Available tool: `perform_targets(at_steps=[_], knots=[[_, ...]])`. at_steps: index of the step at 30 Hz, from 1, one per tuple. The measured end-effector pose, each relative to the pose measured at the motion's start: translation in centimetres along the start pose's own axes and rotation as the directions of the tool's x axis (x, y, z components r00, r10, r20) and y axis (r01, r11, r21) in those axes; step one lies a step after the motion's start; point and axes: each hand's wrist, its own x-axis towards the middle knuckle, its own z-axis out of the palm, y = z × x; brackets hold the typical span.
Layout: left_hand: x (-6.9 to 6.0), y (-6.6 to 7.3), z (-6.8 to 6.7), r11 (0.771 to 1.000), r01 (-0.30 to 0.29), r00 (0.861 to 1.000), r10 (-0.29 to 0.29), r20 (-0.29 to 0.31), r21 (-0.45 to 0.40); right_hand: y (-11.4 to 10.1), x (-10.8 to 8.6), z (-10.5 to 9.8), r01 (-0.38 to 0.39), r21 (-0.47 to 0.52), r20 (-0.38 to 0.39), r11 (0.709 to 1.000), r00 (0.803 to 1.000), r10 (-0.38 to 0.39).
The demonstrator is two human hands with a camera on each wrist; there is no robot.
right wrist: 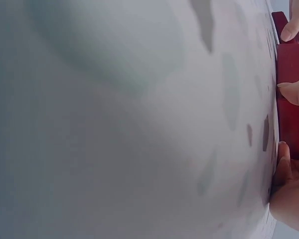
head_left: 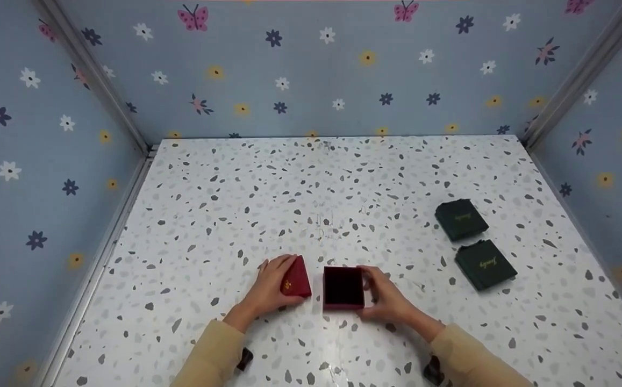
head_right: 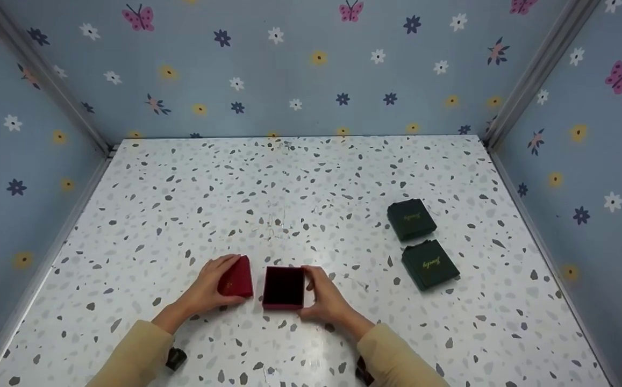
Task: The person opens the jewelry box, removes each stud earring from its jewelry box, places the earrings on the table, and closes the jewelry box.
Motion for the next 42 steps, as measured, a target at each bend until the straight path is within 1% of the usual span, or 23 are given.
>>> perform_targets(at_steps=[1, 3, 8, 11, 14, 16, 18, 19, 22, 25, 26, 28, 32, 36, 39, 42], knots=[[0.0, 0.1, -0.1, 1.000, 0.000, 1.000, 0.000, -0.008, -0.008, -0.3, 0.0, -0.1, 0.003, 0.008, -0.001, 1.000, 1.000, -0.003], [0.0, 0.4, -0.2, 1.000, 0.002, 1.000, -0.003, -0.019, -0.016, 0.0, 0.1, -0.1, -0.005, -0.001, 0.005, 1.000, 1.000, 0.005], [0.2, 1.3, -0.5, 1.000, -0.003, 0.999, 0.002, -0.042, -0.028, 2.2, 0.3, 0.1, -0.054, -0.034, 0.017, 0.998, 0.998, 0.055], [0.3, 2.0, -0.6, 0.998, -0.011, 0.999, 0.008, -0.054, -0.055, 3.1, 0.4, 0.2, -0.028, -0.026, 0.015, 0.999, 0.999, 0.029], [0.5, 2.6, -0.5, 0.996, -0.016, 0.998, 0.011, -0.056, -0.085, 3.3, 0.4, 0.2, 0.009, -0.020, 0.011, 1.000, 1.000, -0.009], [0.6, 3.0, -0.3, 0.995, -0.016, 0.999, 0.010, -0.051, -0.101, 3.2, 0.4, 0.2, 0.012, -0.028, 0.010, 1.000, 1.000, -0.012], [0.7, 3.3, -0.2, 0.994, -0.018, 0.999, 0.013, -0.044, -0.107, 3.2, 0.4, 0.2, -0.004, -0.042, 0.011, 0.999, 1.000, 0.005], [0.8, 3.5, -0.1, 0.994, -0.014, 0.999, 0.009, -0.039, -0.112, 2.6, 0.4, 0.1, -0.003, -0.038, 0.008, 0.999, 1.000, 0.003], [0.9, 4.0, 0.1, 0.991, -0.008, 1.000, 0.005, -0.023, -0.130, 2.5, 0.4, 0.2, -0.006, -0.047, 0.008, 0.999, 1.000, 0.006], [1.0, 4.4, 0.3, 0.989, 0.006, 1.000, -0.007, -0.005, -0.149, 2.5, 0.4, 0.2, 0.001, -0.047, 0.006, 0.999, 1.000, -0.001], [1.1, 4.6, 0.3, 0.988, 0.004, 1.000, -0.004, -0.002, -0.152, 3.0, 0.4, 0.3, -0.005, -0.053, 0.009, 0.999, 1.000, 0.006], [1.2, 4.8, 0.5, 0.987, 0.001, 1.000, -0.001, 0.000, -0.159, 3.1, 0.4, 0.4, 0.004, -0.043, 0.008, 0.999, 1.000, -0.004], [1.6, 5.2, 0.8, 0.987, -0.028, 1.000, 0.028, -0.001, -0.160, 3.2, 0.4, 0.4, 0.019, -0.035, 0.004, 0.999, 1.000, -0.019], [1.9, 5.6, 1.1, 0.987, -0.057, 0.998, 0.061, 0.020, -0.153, 3.0, 0.4, 0.4, 0.013, -0.048, 0.006, 0.999, 1.000, -0.013], [2.1, 5.9, 1.3, 0.987, -0.076, 0.996, 0.083, 0.045, -0.142, 2.3, 0.3, 0.4, 0.022, -0.043, 0.004, 0.999, 1.000, -0.022], [2.3, 6.2, 1.4, 0.987, -0.100, 0.991, 0.109, 0.071, -0.122, 0.9, 0.2, 0.1, 0.064, -0.011, 0.000, 0.998, 0.998, -0.064]])
